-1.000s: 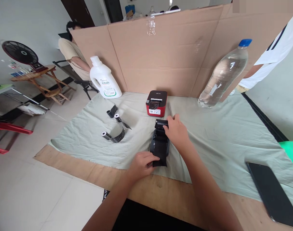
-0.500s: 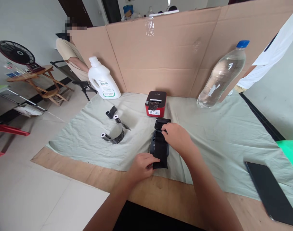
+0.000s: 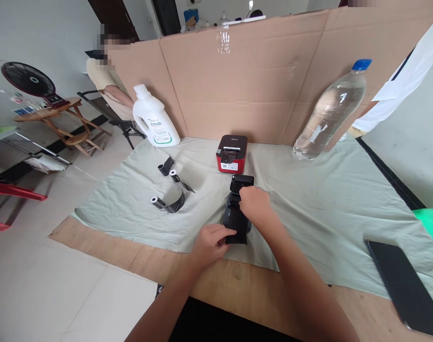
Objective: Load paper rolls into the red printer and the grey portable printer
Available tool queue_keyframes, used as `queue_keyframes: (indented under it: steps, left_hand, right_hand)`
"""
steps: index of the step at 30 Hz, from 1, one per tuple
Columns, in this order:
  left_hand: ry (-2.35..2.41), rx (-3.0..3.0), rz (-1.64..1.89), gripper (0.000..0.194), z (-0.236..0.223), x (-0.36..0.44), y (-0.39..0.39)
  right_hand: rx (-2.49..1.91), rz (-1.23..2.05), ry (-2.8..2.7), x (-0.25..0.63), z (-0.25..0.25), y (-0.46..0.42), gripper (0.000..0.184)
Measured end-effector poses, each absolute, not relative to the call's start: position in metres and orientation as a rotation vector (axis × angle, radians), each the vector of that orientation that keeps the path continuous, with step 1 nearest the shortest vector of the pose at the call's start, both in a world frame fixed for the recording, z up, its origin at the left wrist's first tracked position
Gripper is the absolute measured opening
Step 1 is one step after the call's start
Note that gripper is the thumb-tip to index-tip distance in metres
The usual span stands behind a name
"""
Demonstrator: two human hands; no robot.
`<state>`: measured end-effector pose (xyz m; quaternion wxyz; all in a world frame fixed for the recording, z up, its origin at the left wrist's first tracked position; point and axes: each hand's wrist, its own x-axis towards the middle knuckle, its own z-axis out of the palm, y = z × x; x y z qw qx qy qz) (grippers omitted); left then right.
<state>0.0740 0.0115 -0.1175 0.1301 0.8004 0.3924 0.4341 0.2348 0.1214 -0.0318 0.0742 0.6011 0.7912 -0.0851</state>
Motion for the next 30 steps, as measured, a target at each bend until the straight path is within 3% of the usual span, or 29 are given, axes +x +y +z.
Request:
queue_keyframes:
  steps: [11, 14, 17, 24, 30]
  left_hand:
    - [1.203, 2.315, 1.220, 0.028, -0.116, 0.073, 0.010]
    - [1.198, 2.309, 1.171, 0.026, -0.117, 0.074, 0.009]
    - [1.186, 2.300, 1.173, 0.025, -0.117, 0.075, 0.008]
    - [1.164, 2.276, 1.175, 0.023, -0.116, 0.074, 0.007]
    - [1.173, 2.316, 1.124, 0.018, -0.114, 0.072, 0.006]
  right_hand:
    - [1.949, -0.171, 2.430, 0.230, -0.023, 0.109, 0.020]
    - [2.105, -0.015, 2.568, 0.238, -0.020, 0.116, 0.018]
    - [2.145, 0.132, 2.686, 0.245, -0.026, 0.129, 0.027]
    - [1.802, -0.487, 2.773, 0.265, -0.023, 0.131, 0.013]
    - [1.637, -0.559, 2.574, 0.262, -0.015, 0.117, 0.017]
